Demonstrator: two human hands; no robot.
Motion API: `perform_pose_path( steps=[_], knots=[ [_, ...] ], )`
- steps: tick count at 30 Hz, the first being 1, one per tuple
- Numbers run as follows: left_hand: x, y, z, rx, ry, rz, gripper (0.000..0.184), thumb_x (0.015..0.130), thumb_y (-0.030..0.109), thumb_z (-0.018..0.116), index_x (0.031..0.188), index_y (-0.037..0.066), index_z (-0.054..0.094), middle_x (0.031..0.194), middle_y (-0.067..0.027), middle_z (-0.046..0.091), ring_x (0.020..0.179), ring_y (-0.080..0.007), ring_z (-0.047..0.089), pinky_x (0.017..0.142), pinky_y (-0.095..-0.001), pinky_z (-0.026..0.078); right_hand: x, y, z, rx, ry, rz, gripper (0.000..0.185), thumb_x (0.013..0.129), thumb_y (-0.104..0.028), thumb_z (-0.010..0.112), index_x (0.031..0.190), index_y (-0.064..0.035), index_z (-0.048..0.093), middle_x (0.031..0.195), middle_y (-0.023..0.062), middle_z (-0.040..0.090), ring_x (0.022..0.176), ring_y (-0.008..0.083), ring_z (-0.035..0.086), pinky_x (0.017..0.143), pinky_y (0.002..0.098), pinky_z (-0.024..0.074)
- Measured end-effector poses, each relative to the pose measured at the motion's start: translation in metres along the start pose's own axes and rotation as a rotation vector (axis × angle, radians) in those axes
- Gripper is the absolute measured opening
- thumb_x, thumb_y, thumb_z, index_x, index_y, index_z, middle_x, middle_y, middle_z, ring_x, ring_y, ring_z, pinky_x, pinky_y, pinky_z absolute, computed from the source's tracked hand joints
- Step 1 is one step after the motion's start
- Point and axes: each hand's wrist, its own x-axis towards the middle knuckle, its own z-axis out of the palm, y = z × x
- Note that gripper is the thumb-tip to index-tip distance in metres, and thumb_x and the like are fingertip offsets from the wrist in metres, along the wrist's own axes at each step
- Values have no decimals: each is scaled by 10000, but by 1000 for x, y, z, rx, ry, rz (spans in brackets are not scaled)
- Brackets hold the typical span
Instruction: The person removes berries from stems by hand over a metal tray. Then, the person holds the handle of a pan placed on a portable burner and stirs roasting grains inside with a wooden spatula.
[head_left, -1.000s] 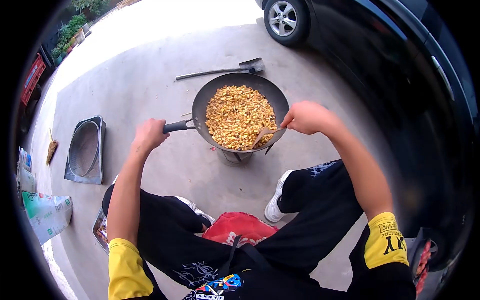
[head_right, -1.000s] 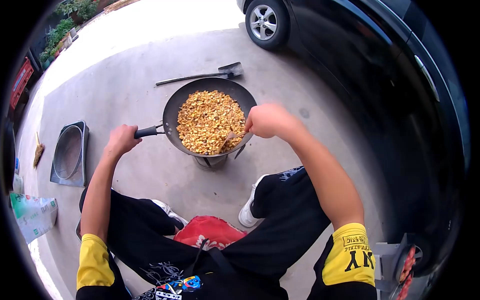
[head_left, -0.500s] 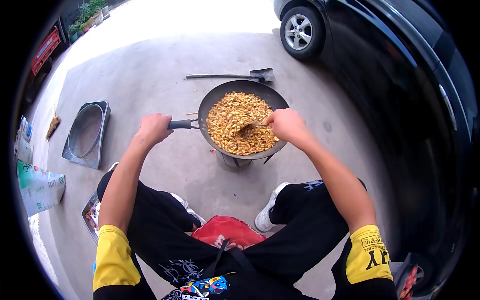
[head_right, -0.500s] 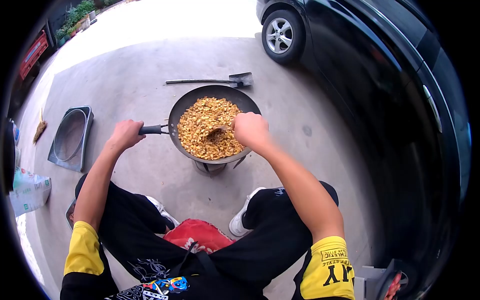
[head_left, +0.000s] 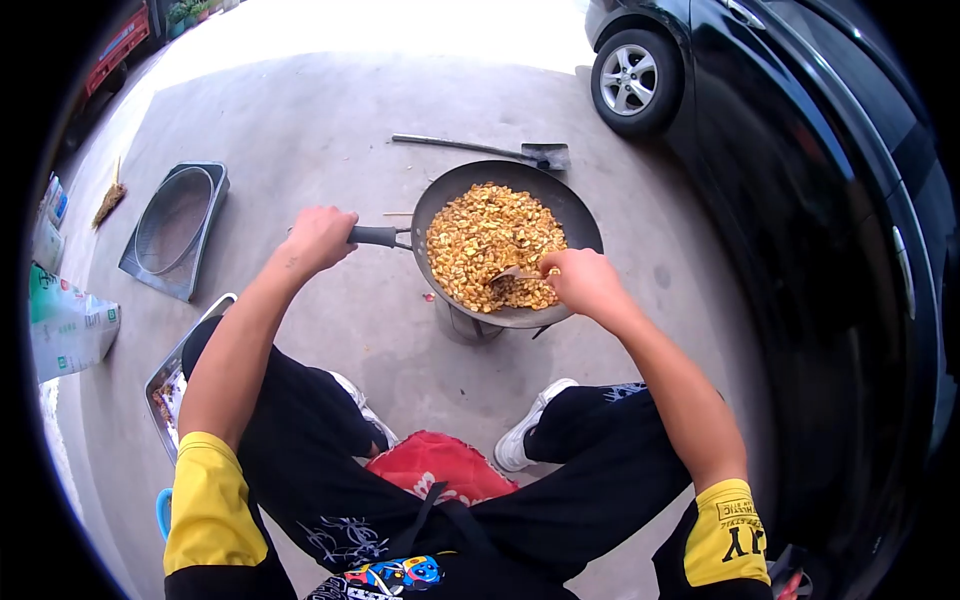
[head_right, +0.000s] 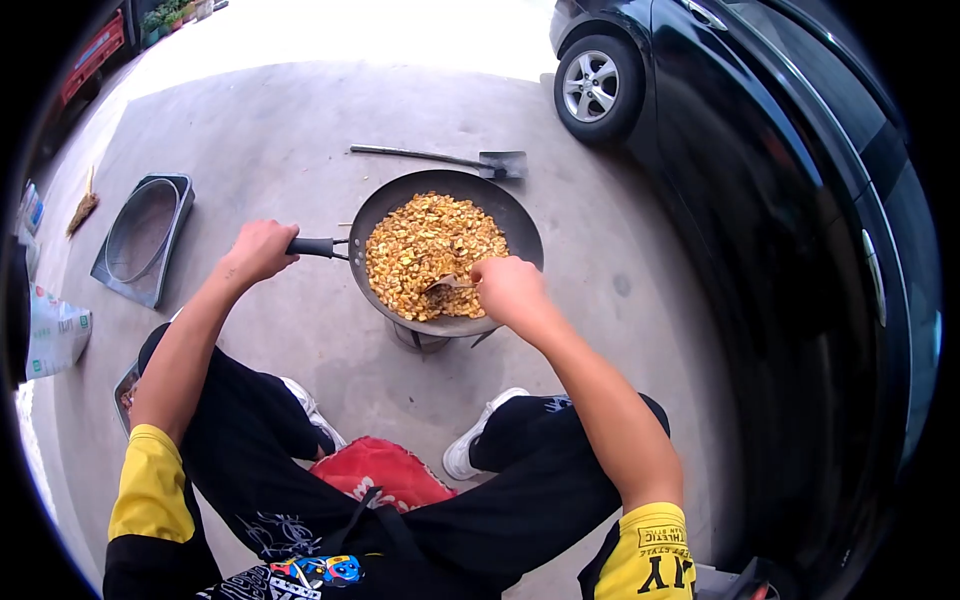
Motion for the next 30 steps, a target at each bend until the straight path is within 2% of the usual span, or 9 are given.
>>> perform_pose_path(
  steps=[5,8,14,16,21,24,26,28,30],
  knots=[
    [1,-1,3,-15,16,-6,214,803,264,702,855,80,606,755,-130,643,775,-351,634,683,-466,496,-27,5,-51,-4,-153,-39,193,822,-155,564,943,-149,715,886,132,702,862,309,667,767,414,524],
    [-1,-1,0,-23,-42,-22,221,801,268,714,887,81,635,811,-127,664,808,-327,652,712,-445,517,-26,3,-30,39,-280,-127,186,836,-160,571,961,-138,707,891,138,699,864,320,663,775,422,521],
    [4,-2,4,-20,-14,18,222,801,268,704,855,76,607,768,-134,644,782,-347,633,682,-463,497,3,-24,22,164,4,-22,206,855,-181,558,995,-139,703,926,147,694,884,320,660,788,427,524],
    [3,-1,0,-6,-15,19,227,798,275,708,852,77,610,767,-131,644,781,-345,633,684,-460,498,11,-21,10,179,-6,11,211,860,-196,563,1002,-144,709,929,150,694,888,306,663,786,423,525],
    [3,3,-3,22,-28,-6,216,797,277,708,860,89,622,767,-125,648,771,-334,640,677,-453,506,14,21,-54,67,-192,-49,205,830,-194,622,999,-148,730,942,127,706,896,287,665,792,390,525],
    [2,-1,1,32,-19,-5,203,796,272,708,862,97,628,760,-120,651,761,-327,644,671,-449,510,37,39,-53,238,-63,-38,177,821,-178,633,960,-140,736,923,114,710,872,271,668,786,375,525],
    [4,-4,4,23,-13,28,183,795,263,705,856,107,631,748,-110,653,752,-320,647,661,-444,509,64,41,-42,318,58,96,166,825,-179,627,940,-136,738,909,116,709,856,267,669,782,373,523],
    [5,-6,7,17,4,49,159,796,245,697,860,115,631,745,-103,654,752,-317,648,650,-444,503,89,28,-26,263,188,135,175,832,-189,610,958,-159,728,940,113,707,895,278,671,798,397,525],
    [2,-4,5,7,34,49,110,801,206,668,853,121,620,733,-97,649,735,-318,645,628,-442,488,104,9,-11,145,200,172,180,845,-153,581,951,-178,724,963,120,704,927,282,674,810,413,530]
  ],
)
